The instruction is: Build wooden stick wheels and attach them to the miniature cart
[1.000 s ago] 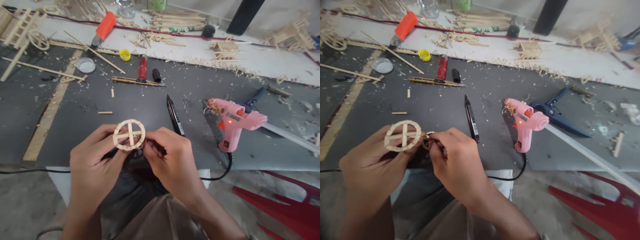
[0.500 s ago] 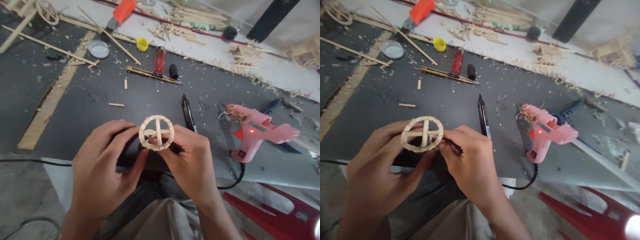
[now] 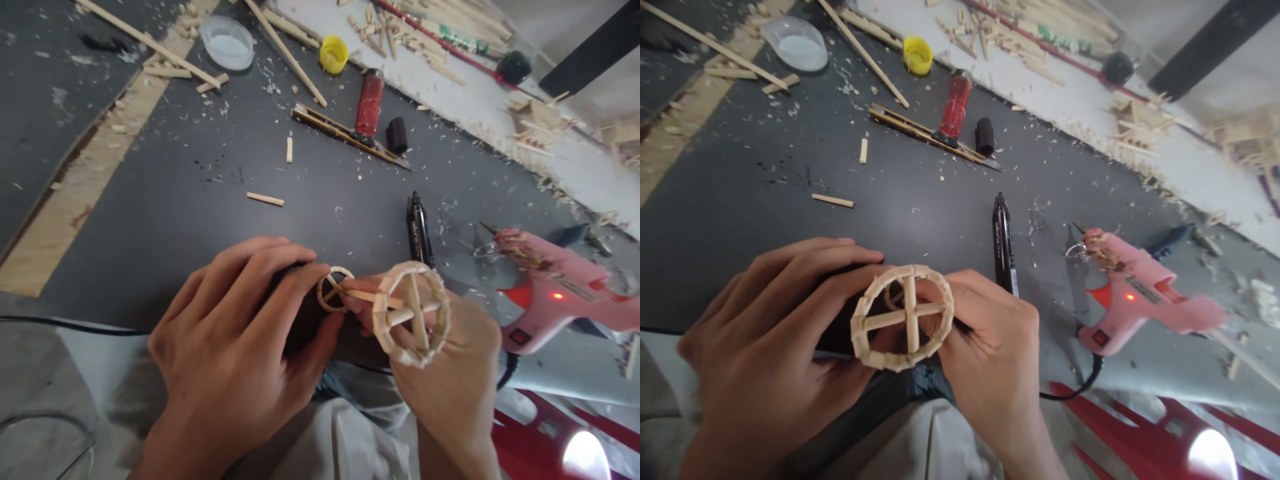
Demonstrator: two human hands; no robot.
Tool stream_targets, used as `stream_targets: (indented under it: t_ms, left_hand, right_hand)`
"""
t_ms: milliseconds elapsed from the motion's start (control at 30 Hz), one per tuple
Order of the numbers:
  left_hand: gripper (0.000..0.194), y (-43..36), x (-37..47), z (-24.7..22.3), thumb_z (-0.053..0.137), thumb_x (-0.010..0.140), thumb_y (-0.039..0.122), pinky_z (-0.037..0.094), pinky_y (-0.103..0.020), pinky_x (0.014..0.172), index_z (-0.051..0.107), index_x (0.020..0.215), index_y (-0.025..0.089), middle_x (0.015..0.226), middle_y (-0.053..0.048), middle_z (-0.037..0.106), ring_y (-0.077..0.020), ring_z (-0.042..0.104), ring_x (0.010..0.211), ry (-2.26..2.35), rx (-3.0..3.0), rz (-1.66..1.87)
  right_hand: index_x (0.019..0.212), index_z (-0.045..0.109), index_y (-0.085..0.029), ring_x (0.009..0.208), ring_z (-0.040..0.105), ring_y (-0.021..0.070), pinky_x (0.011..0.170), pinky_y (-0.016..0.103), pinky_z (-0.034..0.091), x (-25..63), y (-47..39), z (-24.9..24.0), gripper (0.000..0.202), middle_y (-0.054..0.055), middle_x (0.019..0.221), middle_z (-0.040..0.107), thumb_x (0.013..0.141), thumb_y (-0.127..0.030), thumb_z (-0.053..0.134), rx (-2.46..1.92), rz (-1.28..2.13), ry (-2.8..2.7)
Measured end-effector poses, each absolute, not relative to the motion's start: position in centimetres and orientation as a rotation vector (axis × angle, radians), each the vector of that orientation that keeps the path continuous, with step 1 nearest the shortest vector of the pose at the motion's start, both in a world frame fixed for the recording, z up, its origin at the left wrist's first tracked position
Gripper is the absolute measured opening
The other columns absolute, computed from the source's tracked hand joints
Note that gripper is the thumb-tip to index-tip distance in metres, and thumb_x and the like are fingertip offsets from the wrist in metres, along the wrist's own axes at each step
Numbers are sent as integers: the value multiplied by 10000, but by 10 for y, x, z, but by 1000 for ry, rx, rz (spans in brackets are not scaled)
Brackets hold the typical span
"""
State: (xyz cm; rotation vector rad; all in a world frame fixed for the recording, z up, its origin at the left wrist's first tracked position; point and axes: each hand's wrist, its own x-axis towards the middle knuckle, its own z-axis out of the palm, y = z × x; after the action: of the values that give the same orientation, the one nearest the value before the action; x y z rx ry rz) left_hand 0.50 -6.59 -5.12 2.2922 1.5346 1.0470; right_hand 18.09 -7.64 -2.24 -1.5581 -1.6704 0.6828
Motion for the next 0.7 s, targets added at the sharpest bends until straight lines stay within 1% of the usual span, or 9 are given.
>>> stream_targets:
  t_ms: [100, 167, 300, 400, 533, 600, 700]
  left_hand:
    - [241, -66, 5, -51, 598, 944, 285, 561, -488, 902, 712, 1153, 251, 1173, -46, 795, -314, 727, 1150, 1536, 2280, 1046]
    - [241, -66, 5, -51, 583, 958, 301, 565, -493, 903, 717, 1154, 257, 1185, -43, 792, -315, 723, 1159, 1537, 2278, 1041]
    - [221, -67, 5, -52, 611, 962, 341, 571, -490, 909, 726, 1141, 279, 1183, -31, 790, -312, 720, 1167, 1531, 2275, 1039]
    - [203, -67, 4, -52, 622, 965, 340, 574, -482, 910, 728, 1129, 285, 1180, -28, 790, -306, 720, 1173, 1536, 2284, 1033]
    - [217, -67, 4, -51, 621, 967, 348, 570, -488, 883, 725, 1139, 264, 1177, -47, 790, -316, 721, 1177, 1547, 2309, 1021]
    - [226, -68, 4, -51, 618, 963, 334, 568, -496, 878, 726, 1147, 259, 1178, -56, 787, -324, 719, 1178, 1544, 2319, 1020]
    - [232, -68, 4, -51, 604, 963, 322, 568, -506, 884, 718, 1163, 291, 1209, -43, 777, -328, 711, 1195, 1547, 2319, 1010]
  right_hand:
    - [1024, 837, -383, 768, 741, 95, 669, 167, 579, 181, -78, -23, 464, -84, 933, 815, 854, 34, 727, -1569, 699, -1673]
    - [1033, 838, -389, 767, 734, 101, 654, 175, 578, 182, -79, -24, 471, -83, 933, 811, 846, 32, 737, -1575, 702, -1651]
    - [1004, 844, -399, 707, 688, 95, 608, 180, 550, 183, -80, -26, 480, -87, 927, 806, 803, 33, 783, -1618, 649, -1648]
    - [971, 846, -407, 696, 672, 95, 613, 184, 542, 183, -80, -26, 444, -91, 914, 808, 815, 5, 793, -1629, 627, -1670]
    - [989, 845, -402, 735, 695, 112, 644, 202, 556, 183, -81, -28, 403, -80, 925, 806, 834, -33, 794, -1623, 623, -1663]
    - [1007, 843, -391, 780, 715, 121, 679, 212, 567, 183, -82, -28, 416, -71, 949, 806, 832, -19, 782, -1615, 611, -1674]
    - [1075, 830, -378, 807, 731, 124, 699, 215, 572, 182, -81, -26, 442, -60, 979, 808, 827, -15, 776, -1613, 632, -1699]
